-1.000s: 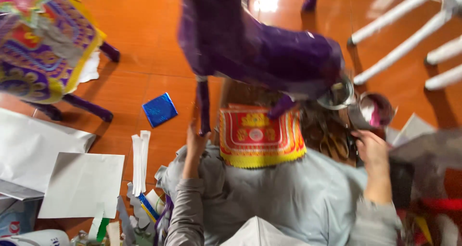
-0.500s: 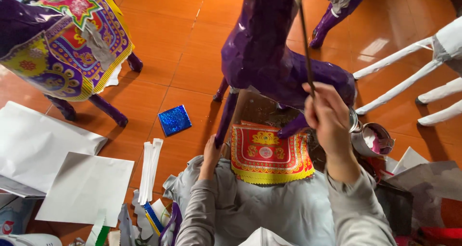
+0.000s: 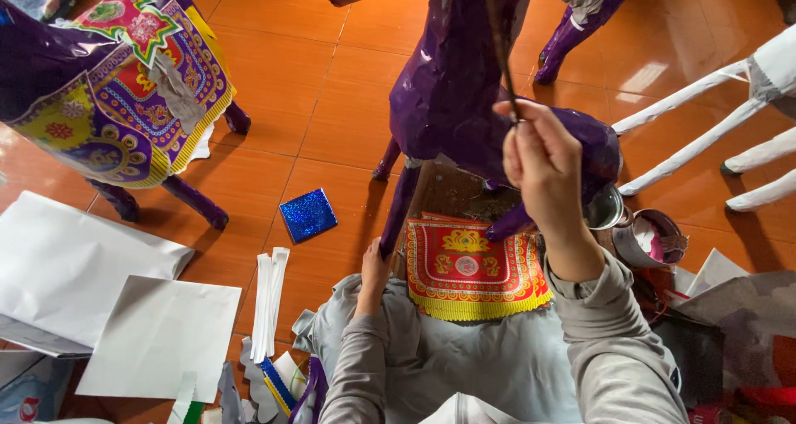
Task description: Applying decorative paper and fabric ornaments onto a large purple paper horse frame.
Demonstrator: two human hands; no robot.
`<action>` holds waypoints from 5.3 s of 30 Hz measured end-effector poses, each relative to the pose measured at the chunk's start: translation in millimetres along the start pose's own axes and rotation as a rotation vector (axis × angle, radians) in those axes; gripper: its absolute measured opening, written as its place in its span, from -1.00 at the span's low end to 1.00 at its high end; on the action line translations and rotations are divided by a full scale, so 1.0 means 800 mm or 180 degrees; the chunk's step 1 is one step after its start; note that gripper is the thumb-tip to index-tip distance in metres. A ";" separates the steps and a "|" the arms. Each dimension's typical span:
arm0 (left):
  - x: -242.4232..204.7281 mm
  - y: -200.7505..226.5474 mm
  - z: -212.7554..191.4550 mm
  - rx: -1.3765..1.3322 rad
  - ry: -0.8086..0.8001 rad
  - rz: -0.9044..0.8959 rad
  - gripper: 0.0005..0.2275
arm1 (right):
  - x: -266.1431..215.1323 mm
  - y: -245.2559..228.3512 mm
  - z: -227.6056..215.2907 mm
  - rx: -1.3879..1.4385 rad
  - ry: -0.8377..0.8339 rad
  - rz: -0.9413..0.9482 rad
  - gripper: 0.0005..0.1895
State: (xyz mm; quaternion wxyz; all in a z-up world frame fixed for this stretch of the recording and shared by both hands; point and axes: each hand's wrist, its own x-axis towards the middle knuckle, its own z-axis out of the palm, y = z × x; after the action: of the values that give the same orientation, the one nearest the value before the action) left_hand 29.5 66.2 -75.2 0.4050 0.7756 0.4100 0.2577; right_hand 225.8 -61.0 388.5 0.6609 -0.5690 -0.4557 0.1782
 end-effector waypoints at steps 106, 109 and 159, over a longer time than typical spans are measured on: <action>-0.022 0.009 0.007 0.0285 0.0325 -0.0306 -0.61 | -0.269 0.311 -0.055 -0.0226 0.2164 0.1136 -0.84; -0.024 0.002 0.006 0.0325 0.0377 -0.0221 -0.63 | -0.248 0.301 0.003 0.0282 0.1271 0.0733 -0.88; -0.033 0.000 -0.002 0.0402 0.0315 -0.0242 -0.70 | -0.289 0.292 -0.131 -0.2091 0.1306 0.0566 -0.66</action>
State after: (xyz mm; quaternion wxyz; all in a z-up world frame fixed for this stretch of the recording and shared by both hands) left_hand 14.3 44.6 -76.0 0.3441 0.7697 0.4741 0.2537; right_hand 256.1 -229.8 89.2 0.5031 -0.8112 -0.2958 -0.0379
